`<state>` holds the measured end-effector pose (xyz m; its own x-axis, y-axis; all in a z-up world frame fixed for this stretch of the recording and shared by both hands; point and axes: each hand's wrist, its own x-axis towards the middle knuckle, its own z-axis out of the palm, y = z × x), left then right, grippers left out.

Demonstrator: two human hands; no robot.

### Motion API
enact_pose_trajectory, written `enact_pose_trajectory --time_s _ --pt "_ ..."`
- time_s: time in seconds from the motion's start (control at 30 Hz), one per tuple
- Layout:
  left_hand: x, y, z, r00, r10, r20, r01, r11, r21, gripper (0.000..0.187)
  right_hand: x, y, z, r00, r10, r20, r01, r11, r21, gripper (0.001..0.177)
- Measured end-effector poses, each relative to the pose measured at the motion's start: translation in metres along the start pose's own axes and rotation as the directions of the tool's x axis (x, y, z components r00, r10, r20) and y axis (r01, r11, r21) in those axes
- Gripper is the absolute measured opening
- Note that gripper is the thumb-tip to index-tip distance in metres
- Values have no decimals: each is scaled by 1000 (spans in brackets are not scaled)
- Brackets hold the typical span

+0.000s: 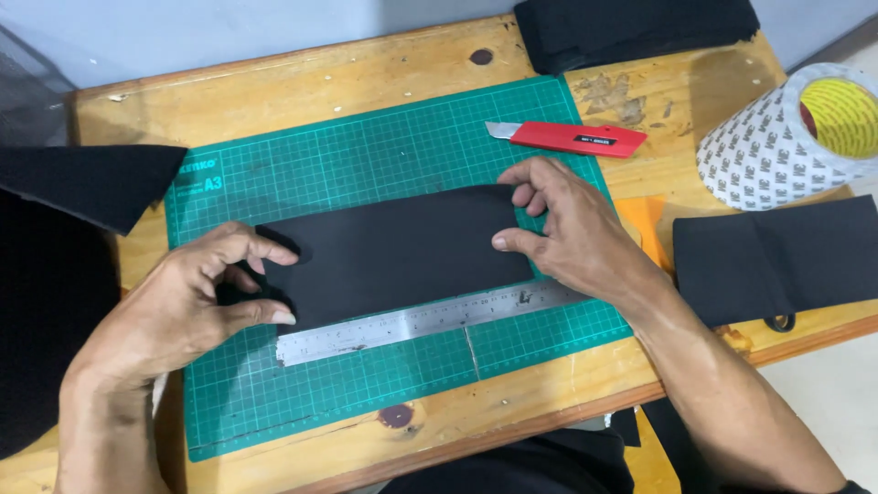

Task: The person measures a rectangular piece of black fabric using a metal ruler on a green cutting mat. They then use a red utility knife to cut the fabric along the ruler's edge, creating a straight cut.

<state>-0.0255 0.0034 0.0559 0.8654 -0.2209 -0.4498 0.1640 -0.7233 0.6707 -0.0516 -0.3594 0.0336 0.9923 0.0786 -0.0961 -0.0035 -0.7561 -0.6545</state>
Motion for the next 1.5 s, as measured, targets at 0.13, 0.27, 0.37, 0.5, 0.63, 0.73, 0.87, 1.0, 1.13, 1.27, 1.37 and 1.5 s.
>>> enact_pose_trajectory --time_s 0.13,0.27,0.37,0.5,0.63,0.73,0.87,1.0,1.13,1.27,1.37,1.5 --pt "2 -4 3 1000 15 -15 -15 1000 -5 53 -2 0 -1 999 42 11 -42 999 34 54" --pt "2 -5 2 1000 23 -19 -23 1000 14 54 -3 1 -2 1000 23 20 -23 1000 -5 52" --pt "1 -6 3 999 31 -16 -31 999 30 54 -4 0 -2 999 34 41 -35 999 41 58" --pt "4 -12 3 995 99 -10 -99 994 40 54 -4 7 0 999 -35 24 32 991 132 71" --pt "6 -17 4 989 146 -24 -145 989 44 56 -4 5 -2 998 -56 21 53 991 127 77" --pt "5 -18 4 992 123 -20 -122 992 36 56 -6 0 -8 996 -40 76 31 992 122 80" --pt "7 -25 3 976 217 -23 -216 976 21 55 -7 -4 -16 985 -34 171 22 997 70 93" --pt "5 -25 2 966 258 -16 -258 966 28 52 -6 -4 -15 980 -33 196 24 998 51 95" --pt "7 -32 1 940 338 -57 -337 941 26 50 -7 -4 -8 981 -86 171 66 991 115 91" --pt "-2 -23 -7 937 348 -24 -345 935 80 48 -5 -11 -5 982 39 184 -58 993 103 96" --pt "-4 -20 -8 949 315 13 -315 944 102 48 -6 -13 -4 986 41 160 -54 996 75 96" --pt "-1 -23 -9 946 322 38 -324 942 89 49 -8 -20 -5 984 96 151 -104 994 43 94"
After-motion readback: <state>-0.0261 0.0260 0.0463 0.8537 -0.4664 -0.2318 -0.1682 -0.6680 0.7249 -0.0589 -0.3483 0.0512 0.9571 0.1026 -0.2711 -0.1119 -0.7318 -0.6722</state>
